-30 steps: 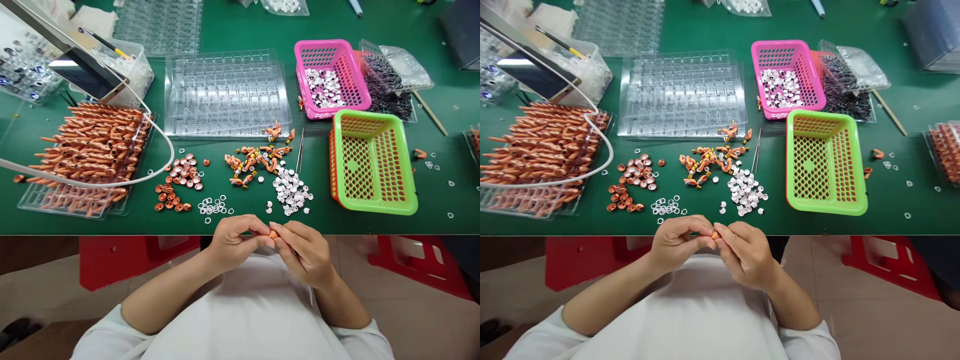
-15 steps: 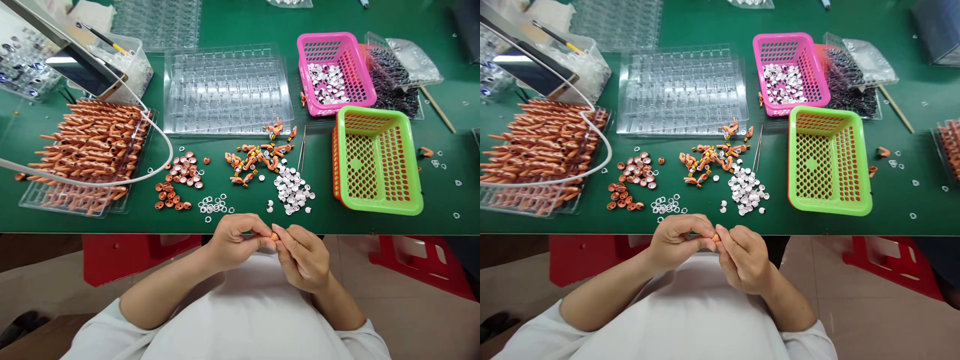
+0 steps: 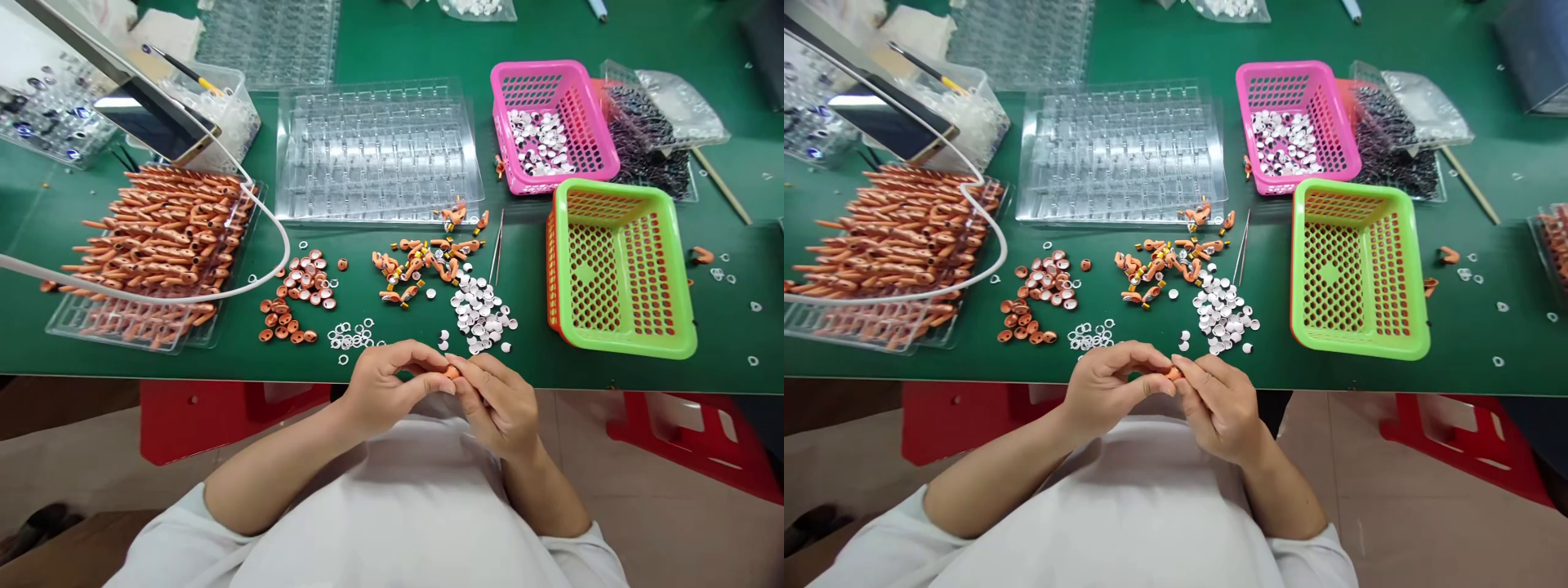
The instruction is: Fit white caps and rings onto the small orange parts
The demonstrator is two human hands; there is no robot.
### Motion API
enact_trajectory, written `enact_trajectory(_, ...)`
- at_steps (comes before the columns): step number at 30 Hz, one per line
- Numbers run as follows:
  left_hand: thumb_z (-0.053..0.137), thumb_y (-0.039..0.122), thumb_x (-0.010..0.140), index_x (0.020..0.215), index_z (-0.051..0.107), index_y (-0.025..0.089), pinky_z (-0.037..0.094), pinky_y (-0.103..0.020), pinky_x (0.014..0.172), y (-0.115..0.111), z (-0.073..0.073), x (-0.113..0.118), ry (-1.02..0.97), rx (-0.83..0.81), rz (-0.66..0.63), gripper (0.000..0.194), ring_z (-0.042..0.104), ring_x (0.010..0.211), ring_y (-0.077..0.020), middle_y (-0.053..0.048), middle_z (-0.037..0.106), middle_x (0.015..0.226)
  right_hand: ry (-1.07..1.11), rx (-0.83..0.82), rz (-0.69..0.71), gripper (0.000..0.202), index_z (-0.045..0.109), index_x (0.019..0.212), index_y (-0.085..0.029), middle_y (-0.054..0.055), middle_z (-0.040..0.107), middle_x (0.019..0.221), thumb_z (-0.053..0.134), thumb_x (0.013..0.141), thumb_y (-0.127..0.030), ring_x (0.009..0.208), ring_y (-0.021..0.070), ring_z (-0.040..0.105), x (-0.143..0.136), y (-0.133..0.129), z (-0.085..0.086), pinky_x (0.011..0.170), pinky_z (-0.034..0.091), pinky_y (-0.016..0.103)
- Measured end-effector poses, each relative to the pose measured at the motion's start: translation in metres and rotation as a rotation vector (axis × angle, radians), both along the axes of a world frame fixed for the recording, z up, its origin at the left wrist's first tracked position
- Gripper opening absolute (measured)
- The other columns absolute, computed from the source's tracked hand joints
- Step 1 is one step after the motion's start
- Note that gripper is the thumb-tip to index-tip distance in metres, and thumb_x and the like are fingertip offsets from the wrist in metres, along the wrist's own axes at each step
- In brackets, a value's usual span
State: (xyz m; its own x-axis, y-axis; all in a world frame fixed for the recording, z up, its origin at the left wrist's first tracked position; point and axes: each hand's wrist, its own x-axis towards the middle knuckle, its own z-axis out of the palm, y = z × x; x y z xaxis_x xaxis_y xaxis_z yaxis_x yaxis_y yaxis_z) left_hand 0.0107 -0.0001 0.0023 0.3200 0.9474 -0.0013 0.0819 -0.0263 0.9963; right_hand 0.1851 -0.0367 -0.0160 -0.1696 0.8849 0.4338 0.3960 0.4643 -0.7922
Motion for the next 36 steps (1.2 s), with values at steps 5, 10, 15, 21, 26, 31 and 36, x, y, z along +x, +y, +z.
enact_trajectory(5, 0.073, 0.010, 0.079, 0.093, 0.074, 0.018, 0.058, -0.025, 0.064, 0.002, -0.005, 0.002, -0.026, 0.360, -0.008, 0.016, 0.069, 0.065, -0.0141, -0.003, 0.076, 0.072, -0.008, -0.028, -0.015, 0.034, 0.065, 0.121, -0.018, 0.006, 0.067, 0.084, 0.056, 0.090, -0.009, 0.064, 0.0127, 0.060, 0.003, 0.004, 0.005, 0.055, 0.053, 0.024)
enact_trajectory(10, 0.067, 0.006, 0.082, 0.103, 0.071, 0.018, 0.059, -0.027, 0.067, 0.004, -0.008, -0.001, 0.059, 0.475, -0.061, 0.024, 0.070, 0.072, -0.0153, -0.006, 0.077, 0.083, -0.010, -0.053, -0.045, 0.032, 0.067, 0.119, -0.017, 0.006, 0.068, 0.085, 0.056, 0.090, -0.008, 0.066, 0.0127, 0.062, 0.002, 0.003, 0.008, 0.056, 0.053, 0.023)
enact_trajectory(15, 0.065, 0.004, 0.082, 0.105, 0.069, 0.018, 0.059, -0.027, 0.068, 0.004, -0.008, -0.001, 0.106, 0.595, -0.031, 0.027, 0.071, 0.073, -0.0146, -0.005, 0.077, 0.083, -0.006, -0.084, 0.012, 0.033, 0.065, 0.121, -0.015, 0.007, 0.066, 0.086, 0.054, 0.091, -0.007, 0.069, 0.0129, 0.062, 0.004, 0.004, 0.010, 0.060, 0.054, 0.024)
enact_trajectory(21, 0.067, 0.005, 0.081, 0.102, 0.068, 0.016, 0.059, -0.026, 0.067, 0.004, -0.012, 0.001, 0.134, 0.661, 0.002, 0.025, 0.071, 0.073, -0.0143, -0.005, 0.076, 0.081, 0.017, -0.126, 0.042, 0.030, 0.065, 0.119, -0.015, 0.007, 0.067, 0.084, 0.055, 0.091, -0.010, 0.072, 0.0141, 0.062, 0.004, 0.006, 0.011, 0.060, 0.053, 0.026)
enact_trajectory(26, 0.065, 0.004, 0.083, 0.107, 0.067, 0.015, 0.059, -0.027, 0.068, 0.004, -0.016, 0.002, 0.119, 0.677, -0.022, 0.027, 0.071, 0.074, -0.0148, -0.007, 0.076, 0.082, -0.004, -0.116, -0.026, 0.030, 0.066, 0.119, -0.018, 0.007, 0.068, 0.087, 0.055, 0.092, -0.010, 0.068, 0.0135, 0.063, 0.000, 0.001, 0.009, 0.058, 0.053, 0.026)
enact_trajectory(31, 0.063, 0.004, 0.084, 0.112, 0.065, 0.017, 0.059, -0.028, 0.068, 0.004, -0.017, 0.002, 0.117, 0.686, -0.027, 0.032, 0.071, 0.075, -0.0148, -0.007, 0.076, 0.083, -0.033, -0.086, -0.078, 0.032, 0.066, 0.120, -0.018, 0.009, 0.070, 0.090, 0.055, 0.091, -0.009, 0.070, 0.0152, 0.065, -0.005, -0.003, 0.008, 0.058, 0.054, 0.027)
enact_trajectory(36, 0.060, 0.004, 0.085, 0.114, 0.064, 0.017, 0.059, -0.029, 0.069, 0.004, -0.015, 0.001, 0.138, 0.701, -0.052, 0.032, 0.072, 0.078, -0.0159, -0.007, 0.076, 0.086, -0.008, -0.051, -0.112, 0.035, 0.066, 0.120, -0.019, 0.008, 0.071, 0.087, 0.057, 0.089, -0.007, 0.067, 0.0151, 0.065, -0.009, -0.004, 0.007, 0.055, 0.053, 0.026)
